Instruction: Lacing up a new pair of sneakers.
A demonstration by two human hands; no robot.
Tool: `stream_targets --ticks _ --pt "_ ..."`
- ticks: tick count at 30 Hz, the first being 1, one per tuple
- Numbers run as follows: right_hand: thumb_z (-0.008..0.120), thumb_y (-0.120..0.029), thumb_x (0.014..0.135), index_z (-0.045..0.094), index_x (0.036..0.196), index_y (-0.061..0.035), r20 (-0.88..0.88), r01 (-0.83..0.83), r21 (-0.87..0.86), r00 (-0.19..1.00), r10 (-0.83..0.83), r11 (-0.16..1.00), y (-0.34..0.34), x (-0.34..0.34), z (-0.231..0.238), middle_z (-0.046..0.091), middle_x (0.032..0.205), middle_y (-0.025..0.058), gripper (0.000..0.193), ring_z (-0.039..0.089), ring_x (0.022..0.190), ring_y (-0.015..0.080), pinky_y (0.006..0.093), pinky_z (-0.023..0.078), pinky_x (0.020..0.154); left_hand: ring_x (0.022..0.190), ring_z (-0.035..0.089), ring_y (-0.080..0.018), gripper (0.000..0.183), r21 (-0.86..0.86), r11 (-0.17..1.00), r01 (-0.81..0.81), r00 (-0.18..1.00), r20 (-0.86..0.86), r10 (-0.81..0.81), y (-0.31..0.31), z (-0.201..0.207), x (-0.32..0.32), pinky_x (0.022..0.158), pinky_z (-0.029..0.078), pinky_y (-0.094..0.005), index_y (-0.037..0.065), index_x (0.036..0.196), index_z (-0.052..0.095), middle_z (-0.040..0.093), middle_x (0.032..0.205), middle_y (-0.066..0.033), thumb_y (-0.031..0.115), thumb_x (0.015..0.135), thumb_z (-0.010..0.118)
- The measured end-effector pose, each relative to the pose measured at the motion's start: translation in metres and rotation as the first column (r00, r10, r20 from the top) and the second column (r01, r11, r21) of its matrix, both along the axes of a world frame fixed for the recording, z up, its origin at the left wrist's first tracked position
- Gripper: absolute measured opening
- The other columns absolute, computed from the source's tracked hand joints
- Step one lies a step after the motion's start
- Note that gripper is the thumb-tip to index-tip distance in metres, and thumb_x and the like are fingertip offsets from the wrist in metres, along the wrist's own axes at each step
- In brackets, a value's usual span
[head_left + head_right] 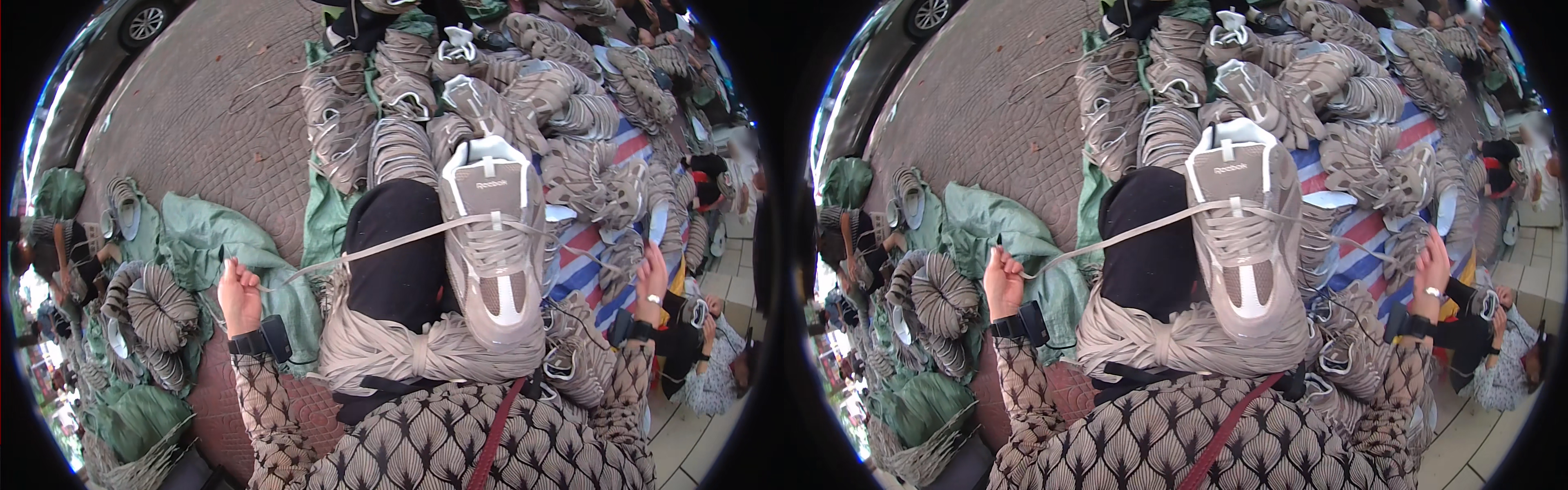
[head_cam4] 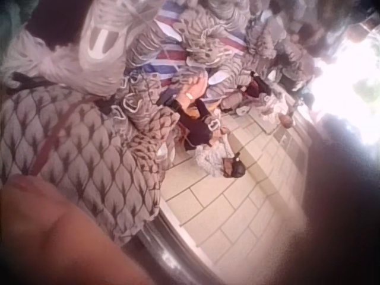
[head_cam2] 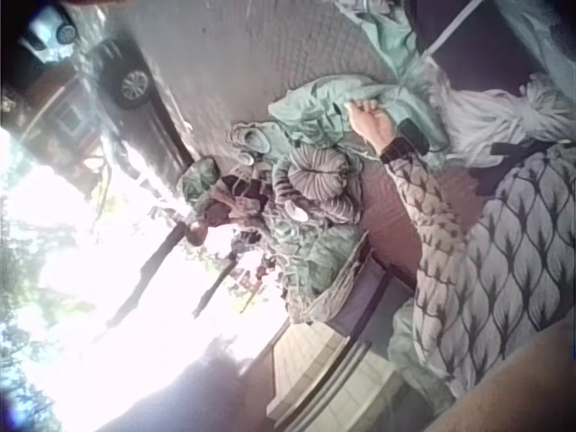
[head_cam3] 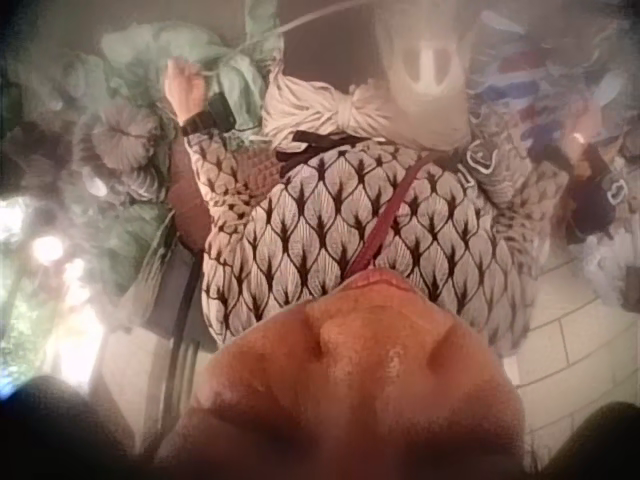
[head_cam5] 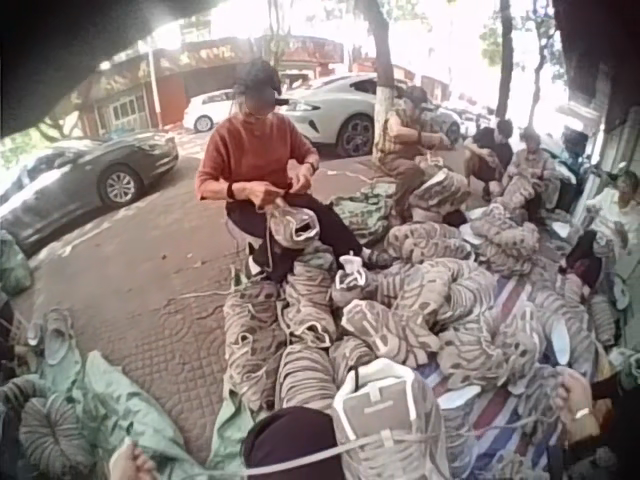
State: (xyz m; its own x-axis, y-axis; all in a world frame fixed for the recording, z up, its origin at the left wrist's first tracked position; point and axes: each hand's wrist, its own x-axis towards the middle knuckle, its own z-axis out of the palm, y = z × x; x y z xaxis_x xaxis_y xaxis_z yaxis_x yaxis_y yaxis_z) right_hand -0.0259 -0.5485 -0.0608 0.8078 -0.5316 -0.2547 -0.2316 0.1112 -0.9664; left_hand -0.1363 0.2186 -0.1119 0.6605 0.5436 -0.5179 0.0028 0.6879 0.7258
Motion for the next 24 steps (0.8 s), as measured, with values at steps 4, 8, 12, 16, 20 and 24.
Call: stream_targets --ticks 4,8,12,16,20,24 --pt "0.048 -0.004 0.093 0.039 0.137 0.0018 0.055 -0.612 -0.150 0.779 0.624 0.777 0.172 0.056 0.073 0.059 0.082 0.0010 0.045 0.043 0.059 0.0038 0.0184 0.037 0.055 0.058 0.037 -0.0048 0.010 0.174 0.954 0.245 0.966 0.043 -0.256 -0.085 0.064 0.068 0.054 0.034 -0.0201 0.006 0.103 0.052 0.054 0.084 -0.0009 0.014 0.098 0.051" --pt "0.043 -0.005 0.094 0.035 0.136 -0.0032 -0.072 -0.909 -0.244 0.364 0.928 0.338 0.258 0.078 0.114 0.063 0.077 0.0030 0.043 0.051 0.057 0.0056 0.0200 0.044 0.058 0.061 0.044 -0.0047 0.024 0.194 0.835 0.515 0.828 0.140 -0.543 -0.161 0.101 0.115 0.058 0.041 -0.0199 0.003 0.117 0.051 0.058 0.092 -0.0047 0.008 0.094 0.055" --pt "0.043 -0.001 0.085 0.042 0.127 -0.0056 -0.302 -0.957 -0.283 0.022 0.953 -0.068 0.284 0.096 0.120 0.059 0.064 0.0001 0.043 0.052 0.055 0.0066 0.0223 0.045 0.056 0.063 0.049 -0.0025 0.028 0.364 0.596 0.716 0.633 0.021 -0.774 -0.190 0.112 0.127 0.059 0.043 -0.0170 0.001 0.120 0.055 0.065 0.094 -0.0054 0.006 0.093 0.056" --pt "0.045 0.000 0.077 0.045 0.122 -0.0055 -0.311 -0.948 -0.277 -0.063 0.948 -0.154 0.292 0.100 0.114 0.050 0.055 -0.0030 0.045 0.051 0.052 0.0082 0.0251 0.042 0.054 0.073 0.057 -0.0039 0.019 0.486 0.417 0.768 0.520 -0.094 -0.849 -0.201 0.105 0.124 0.066 0.047 -0.0179 -0.001 0.110 0.063 0.067 0.094 -0.0050 0.006 0.093 0.057" --pt "0.045 0.000 0.077 0.046 0.119 -0.0054 -0.340 -0.935 -0.296 -0.090 0.936 -0.198 0.289 0.101 0.115 0.047 0.053 -0.0007 0.042 0.051 0.051 0.0114 0.0266 0.040 0.053 0.082 0.063 -0.0083 0.014 0.584 0.236 0.777 0.437 -0.230 -0.870 -0.213 0.095 0.122 0.074 0.050 -0.0207 -0.004 0.103 0.062 0.066 0.088 -0.0034 0.003 0.092 0.058" --pt "0.047 0.000 0.078 0.046 0.114 -0.0051 -0.458 -0.863 -0.371 -0.151 0.876 -0.343 0.297 0.099 0.122 0.050 0.054 0.0047 0.036 0.055 0.052 0.0218 0.0317 0.041 0.052 0.075 0.063 -0.0079 0.011 0.622 0.147 0.769 0.419 -0.317 -0.851 -0.216 0.098 0.116 0.068 0.050 -0.0210 -0.004 0.097 0.062 0.066 0.082 -0.0037 0.005 0.091 0.058"
